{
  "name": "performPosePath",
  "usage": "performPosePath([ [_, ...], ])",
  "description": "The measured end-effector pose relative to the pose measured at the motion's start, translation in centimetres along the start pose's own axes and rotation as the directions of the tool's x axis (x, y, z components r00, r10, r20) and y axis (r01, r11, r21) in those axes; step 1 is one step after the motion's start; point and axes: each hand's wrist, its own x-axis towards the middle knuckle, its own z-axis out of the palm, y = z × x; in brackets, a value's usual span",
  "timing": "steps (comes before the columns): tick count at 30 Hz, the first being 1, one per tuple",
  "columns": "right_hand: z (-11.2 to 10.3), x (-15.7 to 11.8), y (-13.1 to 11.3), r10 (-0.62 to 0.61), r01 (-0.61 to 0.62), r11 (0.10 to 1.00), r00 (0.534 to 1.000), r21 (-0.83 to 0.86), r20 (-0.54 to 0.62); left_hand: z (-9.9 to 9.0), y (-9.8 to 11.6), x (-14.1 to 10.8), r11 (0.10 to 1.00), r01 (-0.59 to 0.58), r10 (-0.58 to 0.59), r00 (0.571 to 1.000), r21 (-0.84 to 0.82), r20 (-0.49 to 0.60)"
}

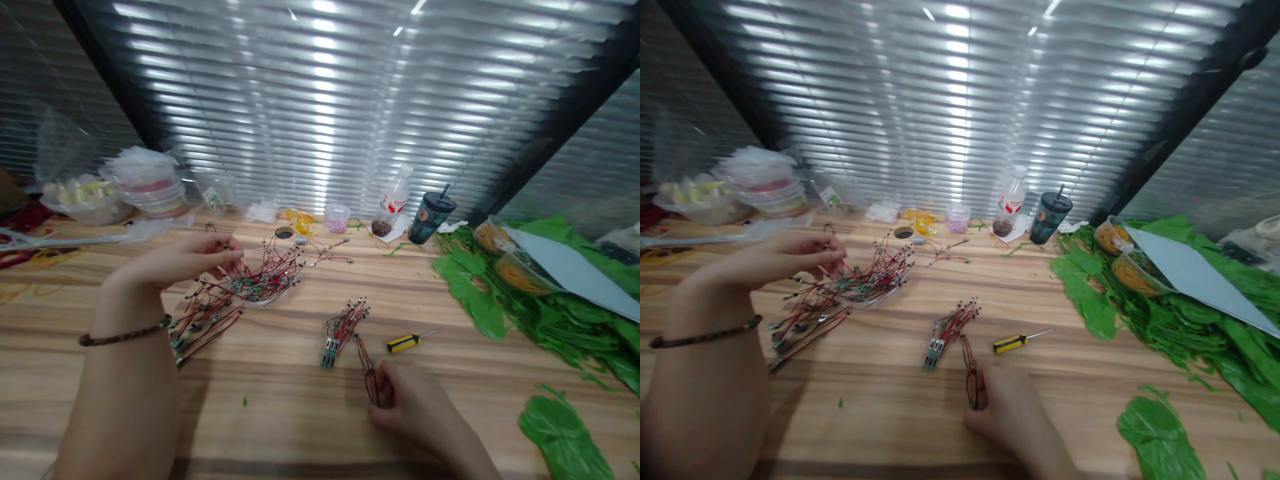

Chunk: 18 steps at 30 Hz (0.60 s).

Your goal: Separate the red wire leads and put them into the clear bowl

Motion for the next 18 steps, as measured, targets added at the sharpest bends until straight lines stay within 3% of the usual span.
performPosePath([
  [7, 0.0, -0.7, 1.4, 0.001, 0.002, 0.985, 1.000, -0.174, 0.018, 0.0, -0.3, 1.8, 0.998, -0.059, 0.055, 0.988, -0.025, -0.141],
  [13, -0.6, -0.8, 1.8, 0.095, -0.079, 0.979, 0.992, -0.187, 0.081, -0.1, 0.7, 1.2, 0.975, -0.079, 0.033, 0.976, -0.209, -0.214],
  [15, -0.8, -0.8, 2.0, 0.120, -0.096, 0.969, 0.988, -0.229, 0.094, 0.1, 1.1, 0.9, 0.977, -0.087, 0.050, 0.981, -0.194, -0.189],
  [18, -1.1, -0.7, 2.6, 0.110, -0.088, 0.974, 0.989, -0.210, 0.096, 0.6, 1.1, 1.3, 0.994, -0.037, 0.033, 0.999, -0.103, -0.038],
])
